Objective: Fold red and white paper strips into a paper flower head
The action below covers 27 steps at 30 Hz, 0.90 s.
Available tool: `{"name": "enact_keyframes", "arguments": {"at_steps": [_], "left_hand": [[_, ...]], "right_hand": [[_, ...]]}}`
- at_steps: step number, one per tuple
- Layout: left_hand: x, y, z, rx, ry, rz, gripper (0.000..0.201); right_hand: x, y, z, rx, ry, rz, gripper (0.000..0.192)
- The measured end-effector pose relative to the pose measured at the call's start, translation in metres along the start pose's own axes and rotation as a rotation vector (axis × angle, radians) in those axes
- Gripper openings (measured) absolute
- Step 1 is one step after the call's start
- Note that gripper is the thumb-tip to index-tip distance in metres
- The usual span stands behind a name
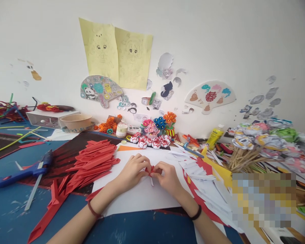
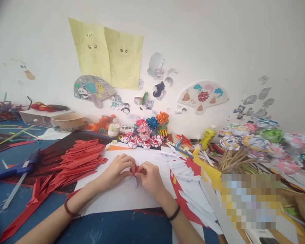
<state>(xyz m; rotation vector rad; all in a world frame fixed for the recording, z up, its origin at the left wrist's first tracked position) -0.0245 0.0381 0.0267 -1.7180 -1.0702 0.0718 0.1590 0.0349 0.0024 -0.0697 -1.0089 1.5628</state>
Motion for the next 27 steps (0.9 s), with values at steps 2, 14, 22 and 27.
{"name": "enact_keyframes", "arguments": {"at_steps": [2,14,22,27], "left_hand": [[0.0,0.002,0.0,-0.004,-0.024,-0.028,0.011],[0.0,0.002,0.0,-0.005,-0.046,-0.043,0.011],[-0.012,0.015,-0.015,0.495,0.01,0.002,0.034],[-0.012,0.039,-0.016,0.511,-0.04,0.138,0.02]], "right_hand": [[-0.001,0.004,0.001,0.007,-0.006,-0.019,0.011],[0.001,-0.005,-0.002,-0.099,-0.065,0.068,0.006],[0.003,-0.006,0.001,-0.096,0.001,-0.024,0.018],[0.005,-0.01,0.004,-0.029,0.042,-0.074,0.016]]}}
Point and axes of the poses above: each hand's wrist, its own x-axis towards the middle knuckle, its own y-axis out of the palm, z = x × y, the point moved 1 cm from there along x, towards the middle knuckle, and after that the axes turned 5 degrees about -x, right-handed, at the moved point
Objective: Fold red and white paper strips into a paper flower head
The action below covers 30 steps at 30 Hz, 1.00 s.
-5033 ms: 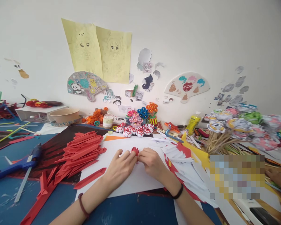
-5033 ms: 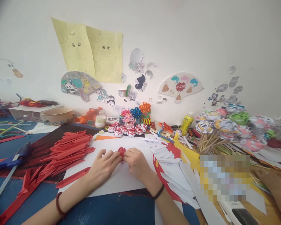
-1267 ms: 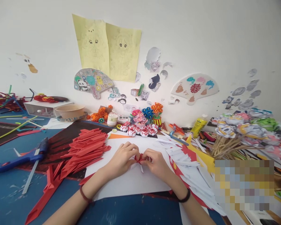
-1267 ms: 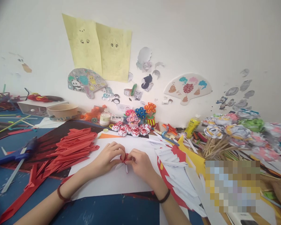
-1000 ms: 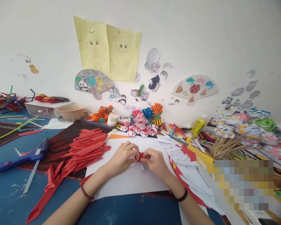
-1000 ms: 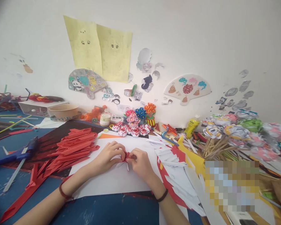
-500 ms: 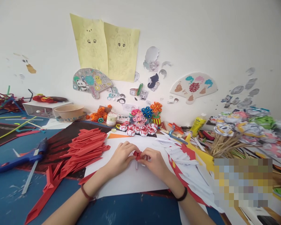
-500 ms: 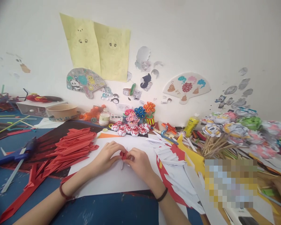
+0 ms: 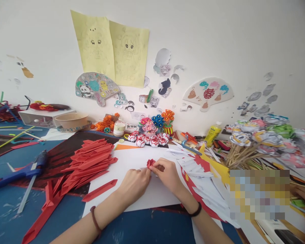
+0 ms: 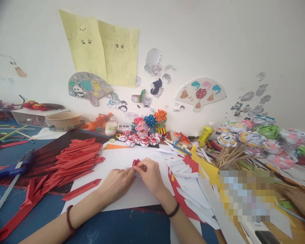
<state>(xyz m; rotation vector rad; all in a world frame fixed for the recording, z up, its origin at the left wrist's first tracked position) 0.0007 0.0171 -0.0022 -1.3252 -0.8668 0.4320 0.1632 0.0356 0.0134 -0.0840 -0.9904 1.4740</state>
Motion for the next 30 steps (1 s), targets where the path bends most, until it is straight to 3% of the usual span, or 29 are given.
{"name": "enact_keyframes", "arguments": {"at_steps": [4,9,20,26,30], "left_hand": [[0.003,0.001,-0.001,-0.042,0.032,-0.019,0.02],[0.002,-0.004,-0.004,-0.016,0.118,-0.069,0.022],[0.0,-0.005,-0.007,0.066,0.16,-0.1,0.023],[-0.001,-0.006,-0.005,0.067,0.139,-0.119,0.022],[-0.002,-0.006,-0.004,0.065,0.139,-0.138,0.022]], "right_hand": [[0.001,-0.007,0.005,-0.039,-0.01,-0.051,0.017],[0.003,-0.015,0.007,-0.025,0.009,-0.038,0.014],[0.006,-0.02,-0.003,-0.031,0.027,-0.029,0.016],[0.009,-0.024,-0.015,0.19,0.075,0.148,0.013],[0.01,-0.022,-0.025,0.293,0.191,0.158,0.014]]}}
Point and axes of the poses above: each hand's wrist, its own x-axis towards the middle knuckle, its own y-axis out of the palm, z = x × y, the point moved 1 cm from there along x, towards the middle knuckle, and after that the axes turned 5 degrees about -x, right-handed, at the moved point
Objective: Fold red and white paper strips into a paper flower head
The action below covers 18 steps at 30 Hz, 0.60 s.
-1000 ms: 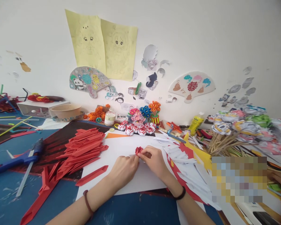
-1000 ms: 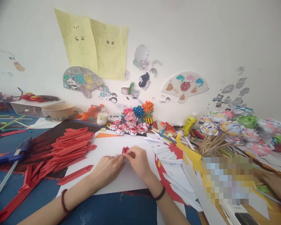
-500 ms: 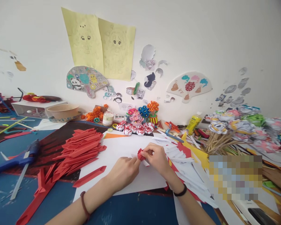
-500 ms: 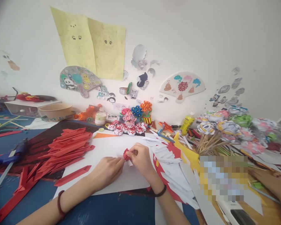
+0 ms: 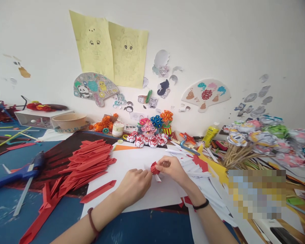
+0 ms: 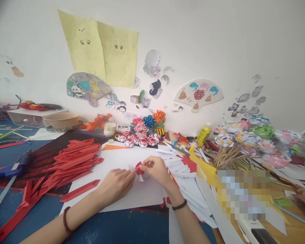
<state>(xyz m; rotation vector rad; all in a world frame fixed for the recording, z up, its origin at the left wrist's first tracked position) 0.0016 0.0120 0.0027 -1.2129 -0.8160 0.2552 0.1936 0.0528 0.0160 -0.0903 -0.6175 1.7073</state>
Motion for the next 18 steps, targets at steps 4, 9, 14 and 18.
{"name": "enact_keyframes", "arguments": {"at_steps": [4,9,14,18], "left_hand": [[0.0008,0.0011,-0.0007,0.002,-0.004,0.02,0.021],[0.0027,0.0017,-0.0036,-0.007,0.005,0.062,0.02],[0.0041,0.0017,-0.0053,-0.028,0.04,0.058,0.019],[0.0034,0.0011,-0.0039,-0.017,-0.008,0.03,0.022]], "right_hand": [[0.0018,0.0021,-0.0044,0.125,0.088,-0.04,0.014],[0.0025,0.0029,-0.0089,0.052,0.102,-0.101,0.007],[0.0016,0.0026,-0.0105,-0.101,0.049,-0.178,0.002],[0.0027,0.002,-0.0087,-0.084,-0.029,-0.087,0.009]]}}
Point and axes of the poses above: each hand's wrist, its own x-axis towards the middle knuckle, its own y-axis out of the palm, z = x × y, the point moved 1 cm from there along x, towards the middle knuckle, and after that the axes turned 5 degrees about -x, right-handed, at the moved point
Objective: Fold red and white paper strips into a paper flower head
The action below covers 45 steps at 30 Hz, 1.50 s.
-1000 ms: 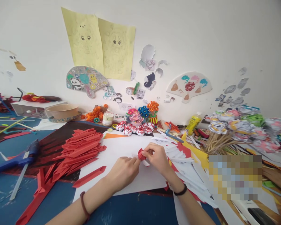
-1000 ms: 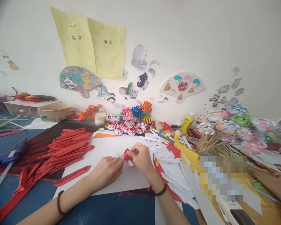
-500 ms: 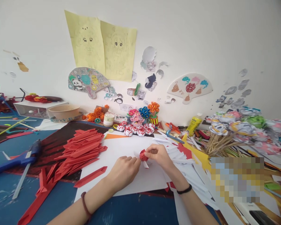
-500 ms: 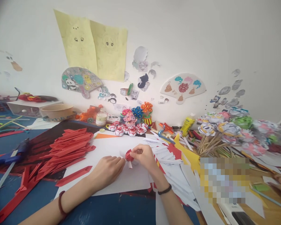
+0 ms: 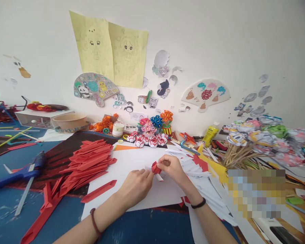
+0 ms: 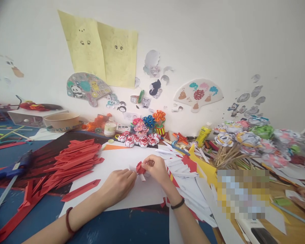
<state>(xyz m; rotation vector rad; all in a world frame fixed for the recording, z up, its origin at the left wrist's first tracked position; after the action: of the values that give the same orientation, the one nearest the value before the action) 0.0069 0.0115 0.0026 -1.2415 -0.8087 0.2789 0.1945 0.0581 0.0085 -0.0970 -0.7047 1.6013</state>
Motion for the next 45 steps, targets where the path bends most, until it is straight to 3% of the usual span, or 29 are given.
{"name": "enact_keyframes", "arguments": {"at_steps": [7,14,26,37,45], "left_hand": [[-0.001,-0.002,0.006,-0.008,-0.14,-0.026,0.027],[0.002,-0.001,0.007,-0.109,-0.294,0.057,0.033],[0.001,0.004,0.008,-0.156,-0.294,0.116,0.024],[0.001,-0.002,0.007,-0.197,-0.277,0.119,0.025],[-0.001,-0.001,0.006,-0.188,-0.298,0.137,0.025]], "right_hand": [[0.001,-0.007,0.001,0.014,0.025,0.119,0.019],[-0.003,-0.003,0.013,-0.052,-0.029,0.179,0.012],[-0.01,-0.004,0.026,-0.356,-0.2,0.138,0.01],[-0.01,-0.003,0.027,-0.231,-0.238,0.183,0.014],[-0.009,-0.007,0.031,-0.173,-0.231,0.157,0.003]]}}
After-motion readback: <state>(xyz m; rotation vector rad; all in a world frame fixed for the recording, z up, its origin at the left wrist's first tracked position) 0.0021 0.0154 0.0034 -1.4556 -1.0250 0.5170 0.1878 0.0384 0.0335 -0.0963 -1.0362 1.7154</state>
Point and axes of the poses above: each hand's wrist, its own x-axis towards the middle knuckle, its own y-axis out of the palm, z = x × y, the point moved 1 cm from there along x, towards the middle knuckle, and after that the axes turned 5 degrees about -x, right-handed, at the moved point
